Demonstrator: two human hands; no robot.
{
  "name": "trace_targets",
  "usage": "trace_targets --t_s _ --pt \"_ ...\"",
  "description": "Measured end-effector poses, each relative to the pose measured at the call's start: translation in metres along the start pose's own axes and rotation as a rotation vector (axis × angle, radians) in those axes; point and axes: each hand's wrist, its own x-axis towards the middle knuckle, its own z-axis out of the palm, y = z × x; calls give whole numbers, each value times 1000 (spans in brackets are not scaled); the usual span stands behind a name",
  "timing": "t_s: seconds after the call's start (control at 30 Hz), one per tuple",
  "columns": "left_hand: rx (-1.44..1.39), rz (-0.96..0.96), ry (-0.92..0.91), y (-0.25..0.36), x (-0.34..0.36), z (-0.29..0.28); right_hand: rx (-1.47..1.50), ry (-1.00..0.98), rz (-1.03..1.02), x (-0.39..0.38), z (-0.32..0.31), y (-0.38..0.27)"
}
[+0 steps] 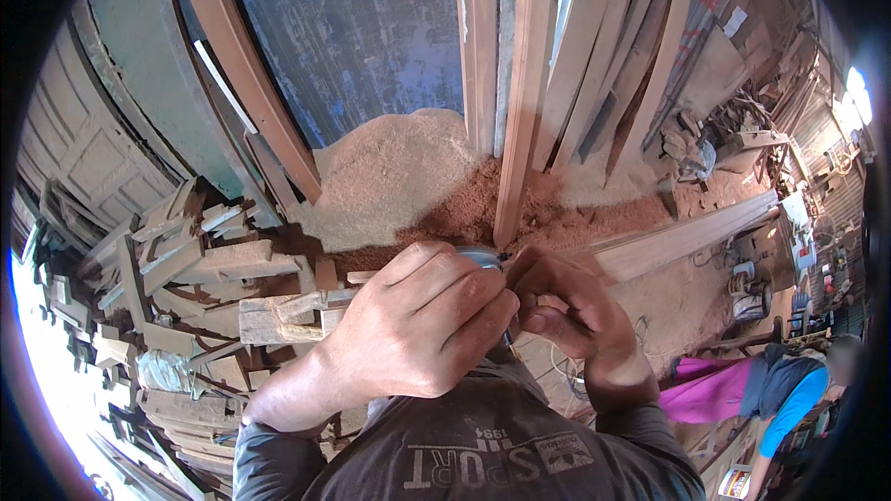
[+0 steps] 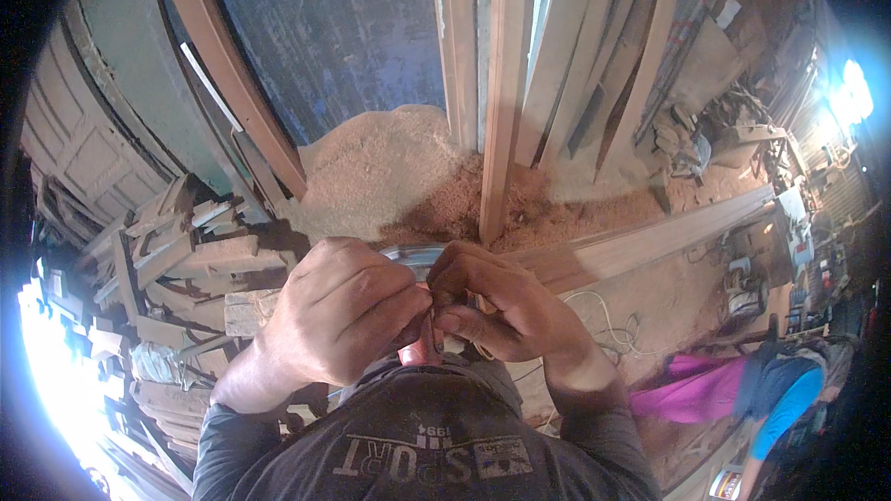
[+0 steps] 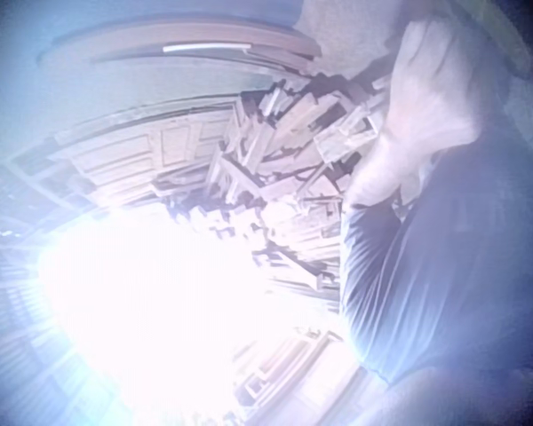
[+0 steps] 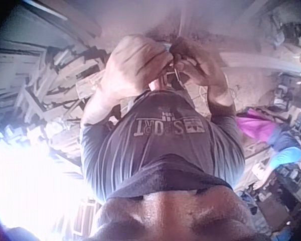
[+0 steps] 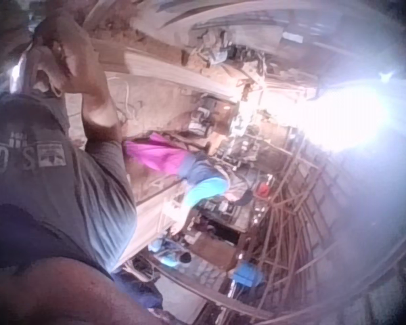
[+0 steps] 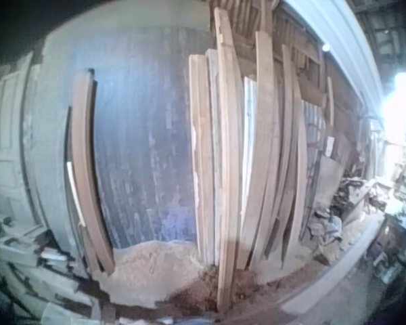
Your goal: The person measures and marks a wooden plank with a metal ruler, then uses a circular saw to cut the plank. After cutting, the person stacks the cut piece with other planks and continues to measure and cut additional pieces.
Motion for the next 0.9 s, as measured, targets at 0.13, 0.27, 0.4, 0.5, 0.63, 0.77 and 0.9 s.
trace_targets --t_s 0.13,0.27,0.4,0.5,0.63,0.77,0.9 --pt "9 19 42 -2 -4 7 -45 -2 -39 2 0 1" --pt "6 18 87 -3 -3 9 -39 0 -84 3 1 4" --pt "14 20 134 -3 -8 9 -55 7 -86 4 1 5" --pt "-66 -24 233 2 -10 12 138 74 -24 0 5 8" --pt "-330 -248 309 11 -21 27 570 117 10 -8 11 22" --pt "-591 -553 263 18 -22 30 684 92 -45 -5 19 30" --pt "-793 -736 211 24 -16 24 627 93 -17 -1 20 27"
